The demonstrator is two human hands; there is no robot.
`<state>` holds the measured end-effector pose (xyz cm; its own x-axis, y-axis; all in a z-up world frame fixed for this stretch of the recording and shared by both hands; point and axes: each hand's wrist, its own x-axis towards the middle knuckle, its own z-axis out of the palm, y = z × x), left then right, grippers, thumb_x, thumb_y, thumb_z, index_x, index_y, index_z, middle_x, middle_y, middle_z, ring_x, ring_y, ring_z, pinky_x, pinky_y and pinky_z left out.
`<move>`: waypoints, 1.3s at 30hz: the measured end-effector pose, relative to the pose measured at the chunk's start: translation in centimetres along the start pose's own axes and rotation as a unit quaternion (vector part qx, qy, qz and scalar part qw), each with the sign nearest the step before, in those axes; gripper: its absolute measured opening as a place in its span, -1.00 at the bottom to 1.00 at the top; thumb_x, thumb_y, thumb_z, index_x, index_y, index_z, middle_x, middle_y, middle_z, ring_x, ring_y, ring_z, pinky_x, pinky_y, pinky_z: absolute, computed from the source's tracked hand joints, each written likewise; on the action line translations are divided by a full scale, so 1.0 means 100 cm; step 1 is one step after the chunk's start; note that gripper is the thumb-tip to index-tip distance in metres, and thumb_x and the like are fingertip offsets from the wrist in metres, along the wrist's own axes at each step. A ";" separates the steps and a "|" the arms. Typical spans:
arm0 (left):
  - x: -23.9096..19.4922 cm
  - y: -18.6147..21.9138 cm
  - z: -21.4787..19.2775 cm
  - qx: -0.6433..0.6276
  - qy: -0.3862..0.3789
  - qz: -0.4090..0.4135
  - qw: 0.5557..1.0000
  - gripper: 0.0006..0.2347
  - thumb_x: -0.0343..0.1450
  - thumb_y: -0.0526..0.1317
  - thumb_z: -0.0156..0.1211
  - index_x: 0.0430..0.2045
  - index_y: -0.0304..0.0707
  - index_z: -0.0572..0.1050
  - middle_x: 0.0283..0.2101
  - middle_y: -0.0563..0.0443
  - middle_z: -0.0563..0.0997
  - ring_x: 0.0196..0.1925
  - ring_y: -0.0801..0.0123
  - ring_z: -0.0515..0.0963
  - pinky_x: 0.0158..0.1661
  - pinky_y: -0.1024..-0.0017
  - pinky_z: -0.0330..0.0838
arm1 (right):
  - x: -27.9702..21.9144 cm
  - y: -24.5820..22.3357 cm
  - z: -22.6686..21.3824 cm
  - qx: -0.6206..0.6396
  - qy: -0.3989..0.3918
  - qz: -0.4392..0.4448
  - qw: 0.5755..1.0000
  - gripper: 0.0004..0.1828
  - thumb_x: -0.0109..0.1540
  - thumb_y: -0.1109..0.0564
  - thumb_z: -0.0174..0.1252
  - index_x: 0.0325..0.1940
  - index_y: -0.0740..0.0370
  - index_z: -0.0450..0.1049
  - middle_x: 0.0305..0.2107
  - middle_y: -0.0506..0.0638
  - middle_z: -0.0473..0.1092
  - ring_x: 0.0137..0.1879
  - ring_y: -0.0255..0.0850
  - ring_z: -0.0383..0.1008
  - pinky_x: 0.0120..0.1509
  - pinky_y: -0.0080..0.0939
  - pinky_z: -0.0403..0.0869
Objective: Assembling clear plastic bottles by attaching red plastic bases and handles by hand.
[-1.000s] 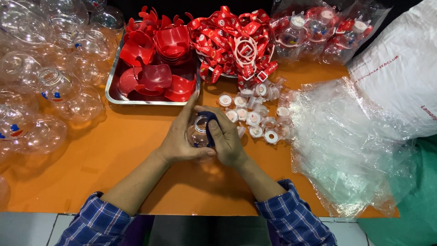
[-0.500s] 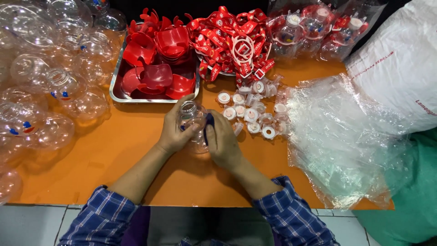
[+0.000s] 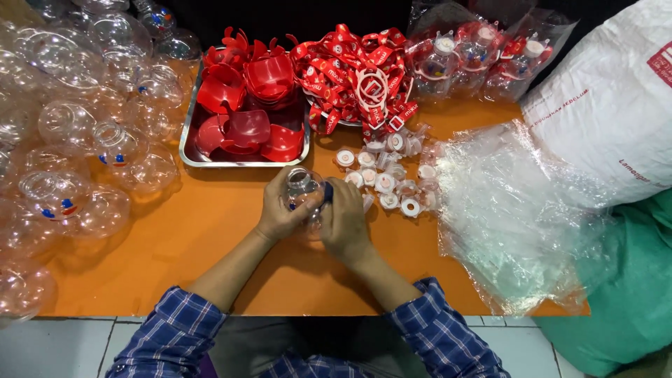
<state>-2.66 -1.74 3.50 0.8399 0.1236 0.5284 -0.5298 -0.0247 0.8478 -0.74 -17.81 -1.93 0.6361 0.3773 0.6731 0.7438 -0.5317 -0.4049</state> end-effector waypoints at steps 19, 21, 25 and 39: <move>0.011 0.011 0.001 -0.139 0.053 -0.081 0.986 -0.46 0.26 0.21 0.12 -0.20 -0.35 0.56 -0.27 -0.14 0.60 -0.22 0.35 0.58 -0.18 0.42 0.51 | 0.051 -0.026 -0.032 0.481 -0.174 0.391 0.765 -0.56 0.38 -0.11 0.07 0.05 0.32 0.56 0.00 0.27 0.49 0.14 0.03 0.49 0.32 0.03 0.38; 0.013 0.026 0.006 -0.181 0.094 -0.081 0.976 -0.51 0.33 0.19 0.02 -0.19 -0.29 0.55 -0.22 -0.09 0.62 -0.19 0.41 0.59 -0.14 0.45 0.52 | 0.027 -0.009 0.002 0.681 -0.072 0.574 0.450 -0.48 0.30 -0.27 0.08 0.06 0.18 0.55 -0.07 0.29 0.54 -0.01 0.20 0.60 -0.04 0.16 0.59; 0.012 0.009 -0.002 -0.122 0.127 -0.045 0.983 -0.49 0.34 0.21 0.13 -0.09 -0.24 0.49 -0.10 -0.07 0.63 -0.04 0.38 0.58 -0.01 0.37 0.50 | 0.043 -0.080 -0.026 0.730 0.021 0.564 0.385 -0.38 0.37 -0.34 -0.14 0.04 0.25 0.47 -0.10 0.32 0.53 -0.05 0.24 0.60 -0.10 0.27 0.62; -0.004 0.005 0.009 0.011 0.172 -0.066 0.983 -0.49 0.20 0.02 0.45 -0.12 -0.31 0.44 -0.24 -0.12 0.61 -0.19 0.38 0.56 -0.12 0.34 0.47 | 0.037 -0.083 -0.026 -0.022 0.053 0.017 0.998 -0.40 0.33 0.11 -0.26 0.38 0.54 0.17 0.25 0.42 0.18 0.44 0.45 0.07 0.52 0.36 0.10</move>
<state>-3.16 -2.72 3.79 0.8094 0.4550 0.3712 -0.4133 -0.0076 0.9105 -5.07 -14.00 5.56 0.6339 0.2764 0.7223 0.7105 -0.5770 -0.4028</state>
